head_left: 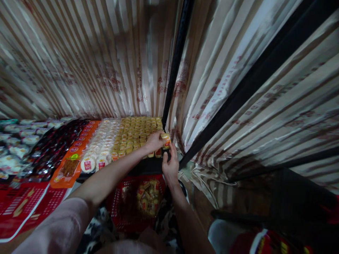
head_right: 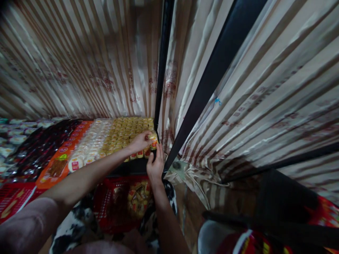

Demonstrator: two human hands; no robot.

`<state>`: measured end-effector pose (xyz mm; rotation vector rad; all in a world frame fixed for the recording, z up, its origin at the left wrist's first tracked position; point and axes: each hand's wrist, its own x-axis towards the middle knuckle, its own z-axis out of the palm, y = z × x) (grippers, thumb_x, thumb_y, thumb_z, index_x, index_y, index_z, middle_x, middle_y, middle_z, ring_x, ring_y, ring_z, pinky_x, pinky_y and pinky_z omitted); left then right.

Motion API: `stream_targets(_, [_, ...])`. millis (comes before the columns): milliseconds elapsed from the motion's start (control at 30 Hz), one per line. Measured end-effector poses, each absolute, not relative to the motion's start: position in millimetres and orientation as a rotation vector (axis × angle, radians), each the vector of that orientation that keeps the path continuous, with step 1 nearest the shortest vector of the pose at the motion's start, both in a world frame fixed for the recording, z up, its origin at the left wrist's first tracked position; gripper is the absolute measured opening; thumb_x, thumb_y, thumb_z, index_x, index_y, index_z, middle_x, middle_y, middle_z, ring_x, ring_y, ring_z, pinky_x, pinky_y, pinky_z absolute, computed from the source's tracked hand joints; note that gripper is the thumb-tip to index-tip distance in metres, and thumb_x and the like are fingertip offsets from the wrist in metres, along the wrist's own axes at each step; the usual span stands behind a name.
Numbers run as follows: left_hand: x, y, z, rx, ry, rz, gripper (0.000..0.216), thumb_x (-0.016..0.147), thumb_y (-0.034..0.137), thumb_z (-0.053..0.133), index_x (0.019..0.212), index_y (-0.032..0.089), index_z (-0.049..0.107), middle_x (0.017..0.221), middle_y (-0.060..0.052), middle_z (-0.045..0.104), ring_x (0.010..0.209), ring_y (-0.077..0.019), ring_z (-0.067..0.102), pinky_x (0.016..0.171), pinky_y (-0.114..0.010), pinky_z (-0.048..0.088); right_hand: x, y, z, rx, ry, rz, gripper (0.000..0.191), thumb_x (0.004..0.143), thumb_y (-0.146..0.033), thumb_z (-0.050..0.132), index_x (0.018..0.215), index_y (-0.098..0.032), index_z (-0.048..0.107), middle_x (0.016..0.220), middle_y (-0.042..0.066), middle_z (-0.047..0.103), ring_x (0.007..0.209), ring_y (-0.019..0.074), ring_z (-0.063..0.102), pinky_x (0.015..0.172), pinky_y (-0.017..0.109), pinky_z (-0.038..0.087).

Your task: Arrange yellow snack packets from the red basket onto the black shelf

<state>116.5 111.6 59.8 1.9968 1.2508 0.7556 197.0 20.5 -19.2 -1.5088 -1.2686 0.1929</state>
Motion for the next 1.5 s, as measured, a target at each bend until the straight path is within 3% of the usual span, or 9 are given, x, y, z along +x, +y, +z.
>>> stream_targets(300, [132.8,136.5,28.2,2.207,1.318,0.597,0.026,0.075,0.022,0.057,0.101,0.02,0.06,0.082,-0.003,0.064,0.075,-0.0173,0.058,0.071,-0.025,0.043,204.4,37.0,-46.6,-1.565,-1.232,0.264,0.049,0.085,-0.024,0.033,0.134,-0.013,0.036,0.138,0.014,0.039,0.127,0.0218,0.038,0.105,0.045,0.033])
stream_targets(533, [130.0,135.6,20.8,2.415,1.342,0.6,0.022,0.073,0.021,0.059,0.094,0.02,0.064,0.103,-0.008,0.061,0.108,-0.0243,0.046,0.095,-0.031,0.035,205.5,41.7,-68.5,-1.572,-1.261,0.287,0.049,0.084,-0.019,0.032,0.132,-0.014,0.039,0.135,0.013,0.044,0.125,0.0199,0.041,0.103,0.042,0.037])
stream_targets(767, [133.8,128.4,22.4,2.521,1.449,0.48,0.019,0.075,0.022,0.056,0.092,0.014,0.064,0.104,-0.012,0.057,0.109,-0.0259,0.043,0.093,-0.035,0.036,208.3,52.4,-80.4,-1.59,-1.297,0.344,0.05,0.082,-0.016,0.031,0.129,-0.009,0.044,0.133,0.014,0.046,0.127,0.0201,0.038,0.107,0.042,0.033])
stream_targets(933, [133.4,125.1,22.9,2.543,1.413,0.539,0.029,0.079,0.02,0.053,0.107,0.016,0.058,0.107,-0.011,0.055,0.11,-0.025,0.041,0.094,-0.036,0.035,208.4,52.1,-79.0,-1.6,-1.318,0.337,0.05,0.082,-0.015,0.03,0.129,-0.008,0.045,0.135,0.015,0.044,0.13,0.0214,0.034,0.108,0.045,0.03])
stream_targets(1067, [131.3,127.3,18.3,2.626,1.36,0.522,0.028,0.08,0.02,0.053,0.107,0.02,0.059,0.106,-0.009,0.055,0.109,-0.0248,0.04,0.092,-0.035,0.037,208.3,51.1,-82.5,-1.61,-1.339,0.317,0.05,0.081,-0.011,0.03,0.128,-0.009,0.046,0.133,0.015,0.047,0.128,0.0213,0.037,0.107,0.044,0.032])
stream_targets(1500, [138.6,129.0,22.8,2.59,1.458,0.343,0.022,0.083,0.016,0.046,0.101,0.016,0.058,0.108,-0.009,0.054,0.11,-0.0225,0.041,0.092,-0.034,0.037,210.7,57.5,-96.2,-1.648,-1.392,0.149,0.052,0.072,-0.001,0.034,0.119,-0.011,0.056,0.115,0.015,0.051,0.112,0.0211,0.047,0.099,0.037,0.041])
